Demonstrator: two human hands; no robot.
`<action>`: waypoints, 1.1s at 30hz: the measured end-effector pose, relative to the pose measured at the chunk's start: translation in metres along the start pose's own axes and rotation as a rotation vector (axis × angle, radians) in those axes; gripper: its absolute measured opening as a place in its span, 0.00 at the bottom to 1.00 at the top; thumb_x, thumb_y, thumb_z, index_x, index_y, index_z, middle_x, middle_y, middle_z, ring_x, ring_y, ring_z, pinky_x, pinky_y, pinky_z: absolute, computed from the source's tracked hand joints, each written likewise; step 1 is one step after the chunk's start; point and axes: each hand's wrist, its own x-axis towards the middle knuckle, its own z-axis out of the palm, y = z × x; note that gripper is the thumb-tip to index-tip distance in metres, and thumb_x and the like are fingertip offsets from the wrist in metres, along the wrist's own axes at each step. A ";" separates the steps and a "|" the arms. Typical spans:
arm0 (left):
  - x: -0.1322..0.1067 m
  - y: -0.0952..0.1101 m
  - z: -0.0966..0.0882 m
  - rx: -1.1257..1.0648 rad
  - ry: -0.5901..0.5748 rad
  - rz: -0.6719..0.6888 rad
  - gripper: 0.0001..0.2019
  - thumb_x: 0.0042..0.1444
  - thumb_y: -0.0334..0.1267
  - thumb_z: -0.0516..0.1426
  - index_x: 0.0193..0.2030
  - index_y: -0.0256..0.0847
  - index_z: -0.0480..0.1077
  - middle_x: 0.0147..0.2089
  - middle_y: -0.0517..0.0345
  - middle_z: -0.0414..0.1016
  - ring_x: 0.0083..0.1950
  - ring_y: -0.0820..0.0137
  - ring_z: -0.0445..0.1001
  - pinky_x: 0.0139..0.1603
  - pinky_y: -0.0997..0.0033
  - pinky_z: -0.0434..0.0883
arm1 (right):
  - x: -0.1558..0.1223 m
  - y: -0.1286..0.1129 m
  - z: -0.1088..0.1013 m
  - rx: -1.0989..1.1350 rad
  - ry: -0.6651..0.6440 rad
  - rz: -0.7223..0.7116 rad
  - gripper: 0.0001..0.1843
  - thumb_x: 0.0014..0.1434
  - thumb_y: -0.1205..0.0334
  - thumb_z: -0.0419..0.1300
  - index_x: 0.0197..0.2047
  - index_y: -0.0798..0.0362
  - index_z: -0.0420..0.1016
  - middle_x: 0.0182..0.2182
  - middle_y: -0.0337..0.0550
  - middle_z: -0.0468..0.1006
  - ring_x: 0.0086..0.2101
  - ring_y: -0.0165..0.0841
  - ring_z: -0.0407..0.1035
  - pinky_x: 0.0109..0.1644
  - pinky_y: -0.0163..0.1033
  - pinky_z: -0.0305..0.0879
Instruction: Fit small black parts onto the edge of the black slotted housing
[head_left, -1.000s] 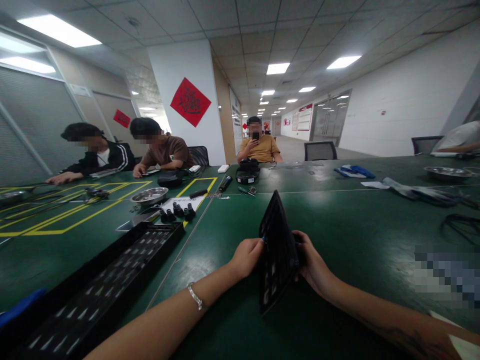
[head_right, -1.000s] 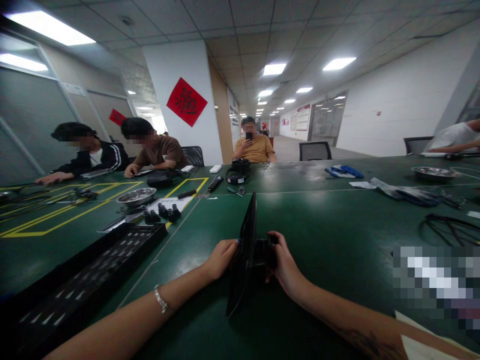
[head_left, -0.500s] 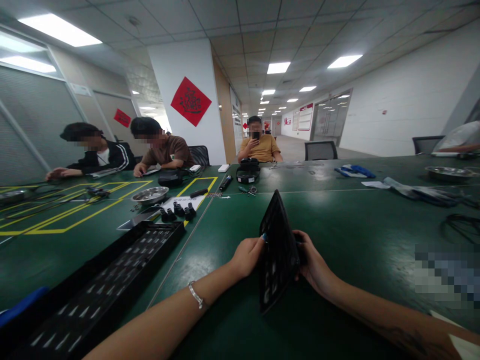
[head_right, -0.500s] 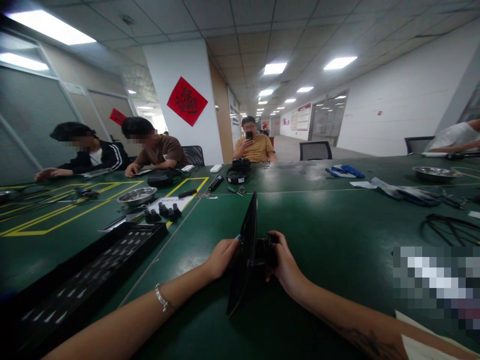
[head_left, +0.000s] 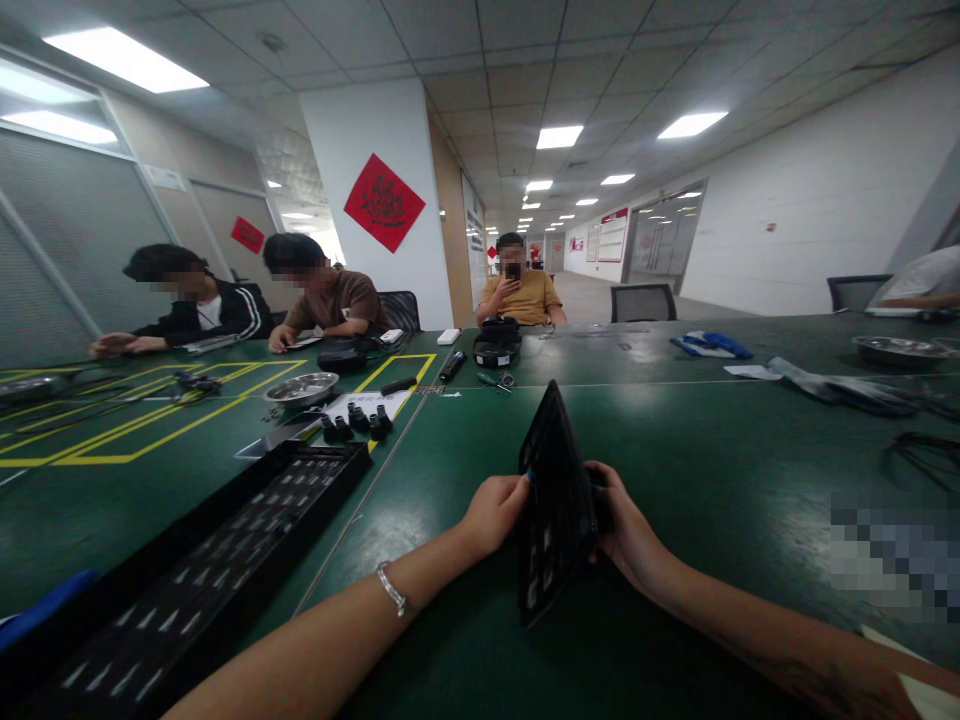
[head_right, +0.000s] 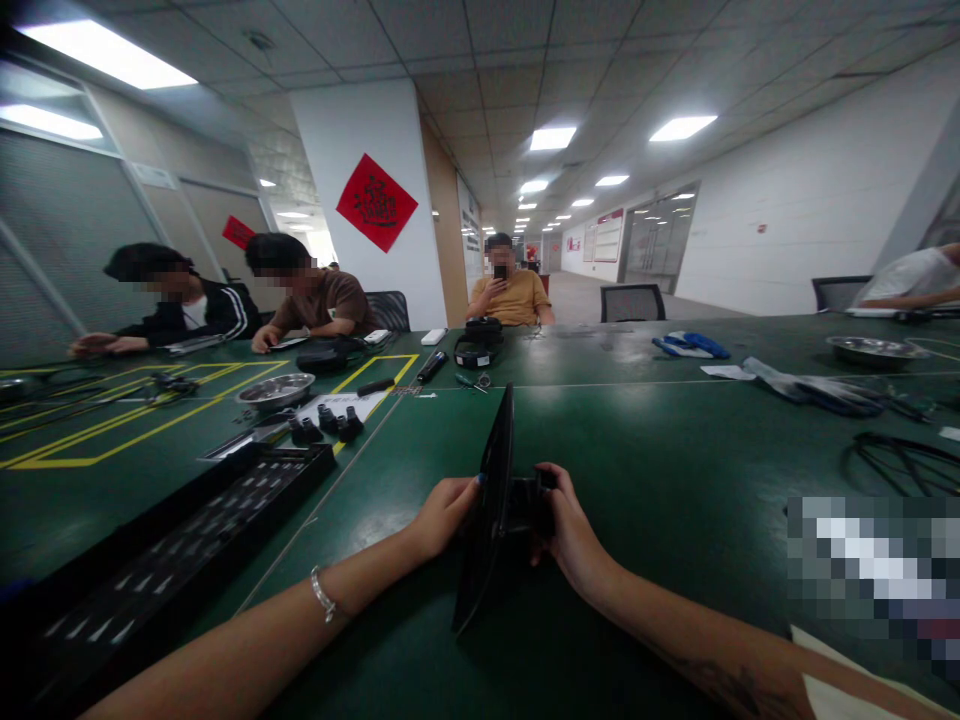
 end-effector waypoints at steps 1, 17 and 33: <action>0.000 0.001 0.000 0.005 0.003 0.004 0.30 0.55 0.61 0.37 0.23 0.35 0.62 0.21 0.60 0.56 0.24 0.73 0.56 0.23 0.75 0.54 | 0.000 0.001 -0.001 0.001 -0.001 -0.001 0.23 0.54 0.58 0.48 0.54 0.47 0.49 0.22 0.34 0.66 0.16 0.28 0.63 0.13 0.31 0.59; -0.003 0.003 -0.002 0.104 0.033 0.070 0.29 0.58 0.56 0.37 0.24 0.34 0.64 0.22 0.59 0.59 0.25 0.72 0.58 0.25 0.75 0.54 | 0.000 0.000 0.001 -0.003 -0.020 -0.003 0.22 0.55 0.59 0.46 0.53 0.47 0.50 0.23 0.34 0.67 0.16 0.28 0.63 0.14 0.31 0.60; -0.004 0.010 -0.001 0.245 0.109 0.038 0.29 0.59 0.53 0.35 0.22 0.36 0.63 0.21 0.59 0.56 0.24 0.73 0.56 0.24 0.75 0.54 | 0.000 -0.002 0.002 0.015 -0.006 -0.001 0.20 0.55 0.59 0.46 0.52 0.46 0.50 0.23 0.34 0.66 0.16 0.29 0.63 0.13 0.31 0.60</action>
